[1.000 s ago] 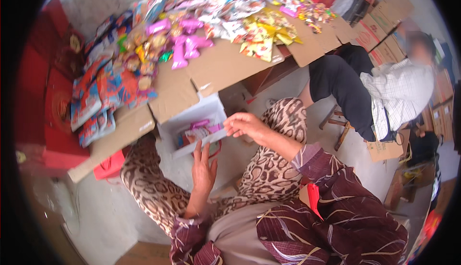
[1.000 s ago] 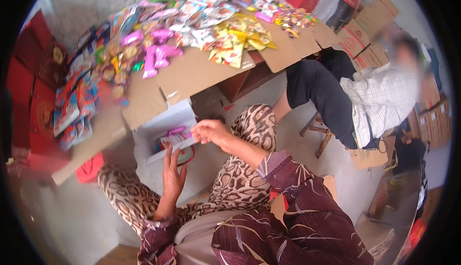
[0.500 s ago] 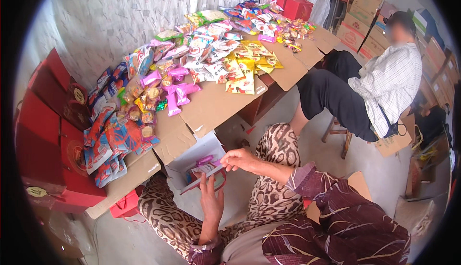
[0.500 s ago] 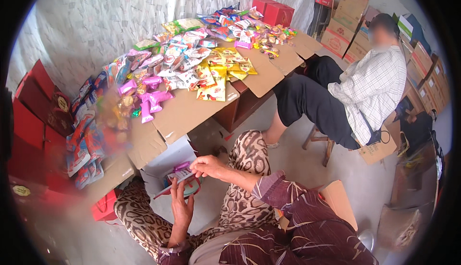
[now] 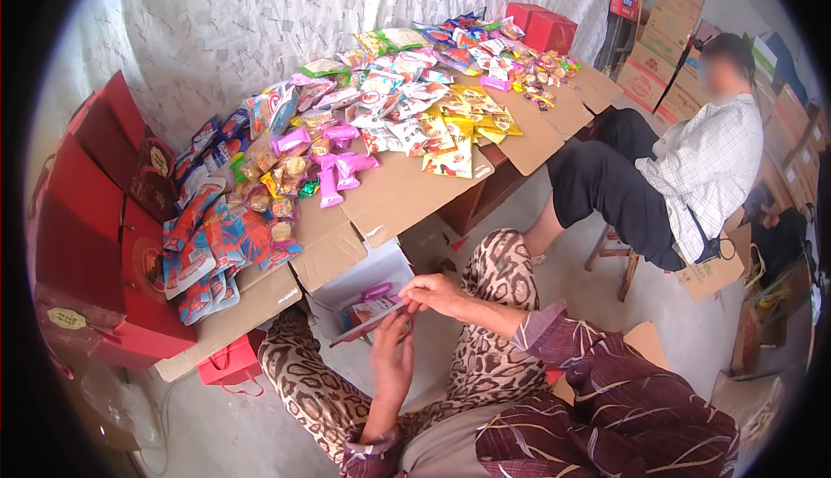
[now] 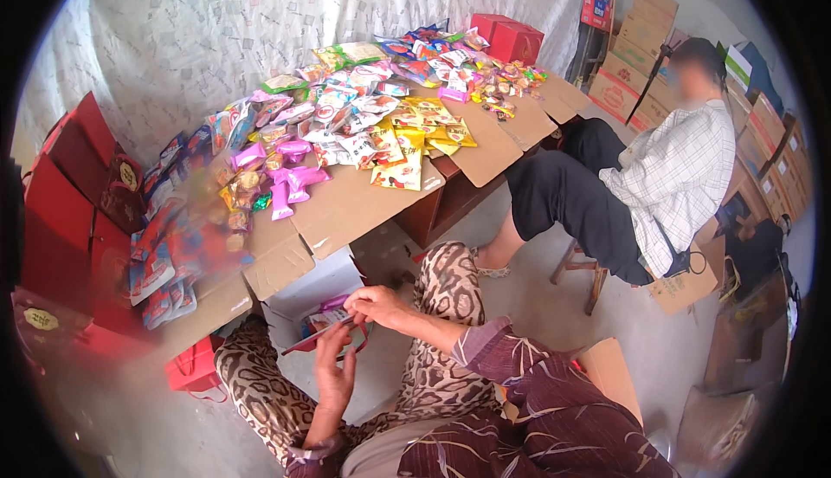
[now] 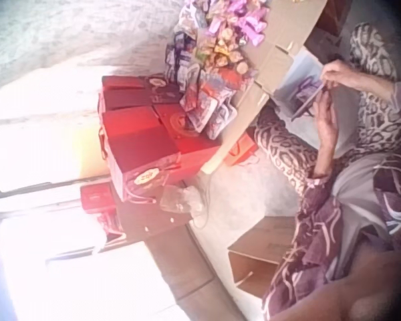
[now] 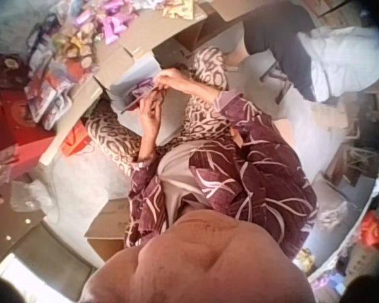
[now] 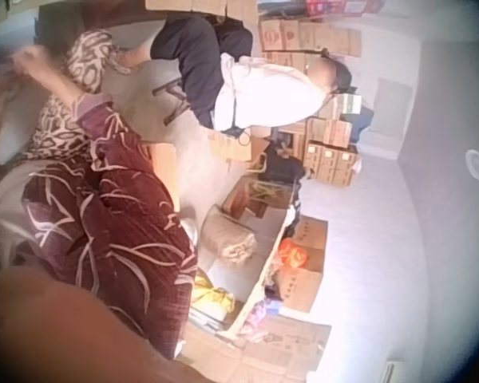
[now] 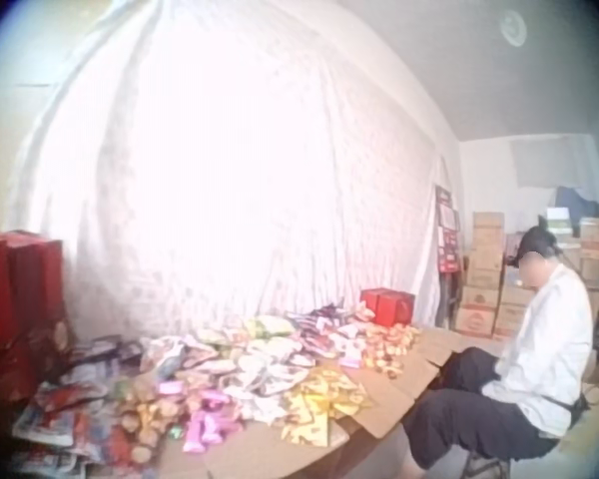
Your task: Packing various snacks and treats into small red gift boxes for retail or distribution.
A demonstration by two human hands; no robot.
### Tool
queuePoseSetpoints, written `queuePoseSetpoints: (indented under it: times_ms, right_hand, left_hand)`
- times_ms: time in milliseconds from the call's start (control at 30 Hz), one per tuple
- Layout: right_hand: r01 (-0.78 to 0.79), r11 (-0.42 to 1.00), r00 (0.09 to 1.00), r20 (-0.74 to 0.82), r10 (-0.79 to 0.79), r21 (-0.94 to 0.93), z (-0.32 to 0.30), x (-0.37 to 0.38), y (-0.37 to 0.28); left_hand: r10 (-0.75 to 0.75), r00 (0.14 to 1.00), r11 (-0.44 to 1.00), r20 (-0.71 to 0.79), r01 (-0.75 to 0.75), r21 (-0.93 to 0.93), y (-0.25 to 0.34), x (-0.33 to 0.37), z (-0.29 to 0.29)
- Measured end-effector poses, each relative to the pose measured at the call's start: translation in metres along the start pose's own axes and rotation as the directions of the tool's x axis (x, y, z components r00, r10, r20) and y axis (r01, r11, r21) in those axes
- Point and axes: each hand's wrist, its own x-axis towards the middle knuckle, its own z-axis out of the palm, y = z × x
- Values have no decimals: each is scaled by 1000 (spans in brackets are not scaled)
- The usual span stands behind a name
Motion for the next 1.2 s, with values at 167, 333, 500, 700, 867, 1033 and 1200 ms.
queuePoseSetpoints:
  times_ms: [167,333,500,700,867,1033,1200]
  right_hand:
    - [11,998,997,-74,-7,56,-7,-1,-2]
    - [44,995,998,-46,-40,89,25,9,-20]
    - [40,997,999,-15,-39,64,22,5,-22]
    - [72,996,997,-24,-70,46,23,8,-16]
    - [68,996,997,-27,-67,54,25,5,-25]
    - [85,994,995,-54,-81,68,25,5,-22]
    - [45,999,999,8,-45,25,24,7,-22]
  left_hand:
    - [13,998,867,-61,-41,-497,151,52,-89]
    - [628,763,233,-153,-372,-899,237,37,-158]
    - [227,950,231,-216,-268,-935,272,17,-146]
    - [292,922,183,-255,-315,-931,274,28,-138]
    - [332,905,155,-267,-332,-931,272,38,-134]
    - [364,889,127,-278,-343,-930,268,45,-131]
    - [378,874,123,-304,-373,-920,264,46,-134]
